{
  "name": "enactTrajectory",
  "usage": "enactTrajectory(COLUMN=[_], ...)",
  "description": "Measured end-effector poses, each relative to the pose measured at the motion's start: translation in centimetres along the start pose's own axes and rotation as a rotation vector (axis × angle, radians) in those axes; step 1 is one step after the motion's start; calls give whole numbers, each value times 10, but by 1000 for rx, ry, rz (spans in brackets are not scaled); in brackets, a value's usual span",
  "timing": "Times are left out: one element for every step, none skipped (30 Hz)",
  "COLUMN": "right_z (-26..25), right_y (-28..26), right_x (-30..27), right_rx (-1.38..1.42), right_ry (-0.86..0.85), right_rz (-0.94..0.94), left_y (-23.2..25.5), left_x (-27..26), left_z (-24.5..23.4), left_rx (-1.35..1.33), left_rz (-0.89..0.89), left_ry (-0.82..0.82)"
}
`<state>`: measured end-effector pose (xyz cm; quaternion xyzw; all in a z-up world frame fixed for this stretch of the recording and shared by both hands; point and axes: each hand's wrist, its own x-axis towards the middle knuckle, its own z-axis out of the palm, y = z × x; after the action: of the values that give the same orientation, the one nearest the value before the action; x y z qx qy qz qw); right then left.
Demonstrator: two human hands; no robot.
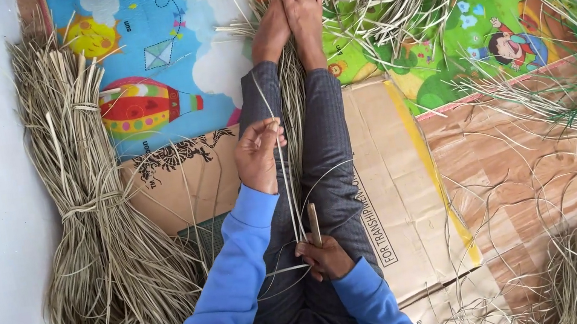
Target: Weaving long strips of dried grass or straw together to create a mat or similar object, using a small wooden stick as a tool.
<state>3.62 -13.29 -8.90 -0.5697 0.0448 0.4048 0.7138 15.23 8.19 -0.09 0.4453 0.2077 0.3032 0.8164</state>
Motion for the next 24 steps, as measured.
enactTrajectory(right_z=[-1, -2, -2, 0, 2, 2, 3, 4, 1, 2, 3, 3, 3, 3, 2, 3, 3, 4, 2, 1, 0, 0, 0, 0], right_y=[1, 1, 3, -3, -4, -5, -3, -1, -2, 2, 4, 5, 5, 6, 6, 6, 5, 5, 5, 5, 5, 2, -3, -8], right_x=[0, 1, 1, 5, 3, 2, 1, 1, 4, 1, 3, 5, 5, 5, 6, 5, 4, 3, 3, 3, 3, 0, -2, -4], right_rx=[0, 2, 4, 4, 29, 53, 66, 106, 139, 145, 193, 240, 244, 250, 255, 257, 272, 287, 289, 299, 310, 314, 341, 369], right_ry=[-1, 5, 11, 10, 35, 59, 81, 103, 126, 148, 149, 149, 164, 155, 143, 155, 137, 120, 129, 95, 60, 68, 29, -10], right_rz=[0, -8, -16, -16, -23, -29, -6, -46, -97, -84, -135, -188, -183, -211, -237, -232, -247, -262, -258, -256, -253, -246, -244, -241], left_y=[6, 12, 17, 23, 27, 29, 45, 60, 75, 75, 77, 80, 68, 56, 45, 32, 20, 8, 13, 19, 25, 18, 11, 4], left_x=[3, 7, 10, 15, 14, 14, 7, 2, 1, -13, -23, -33, -44, -55, -66, -76, -85, -95, -99, -102, -105, -102, -99, -95], left_z=[4, 7, 10, 13, 14, 16, 19, 22, 29, 23, 20, 16, 7, -3, -14, -23, -32, -41, -40, -39, -38, -43, -48, -54], left_rx=[1, 9, 18, 18, 138, 257, 265, 359, 444, 442, 517, 592, 590, 708, 825, 823, 914, 1006, 1006, 1053, 1099, 1099, 1129, 1150], left_rz=[1, 37, 72, 73, 158, 242, 208, 253, 307, 281, 273, 264, 251, 209, 168, 157, 193, 231, 222, 315, 407, 397, 591, 788], left_ry=[0, -20, -40, -39, -107, -176, -179, -220, -267, -275, -287, -300, -309, -355, -399, -406, -412, -417, -423, -470, -517, -523, -602, -680])
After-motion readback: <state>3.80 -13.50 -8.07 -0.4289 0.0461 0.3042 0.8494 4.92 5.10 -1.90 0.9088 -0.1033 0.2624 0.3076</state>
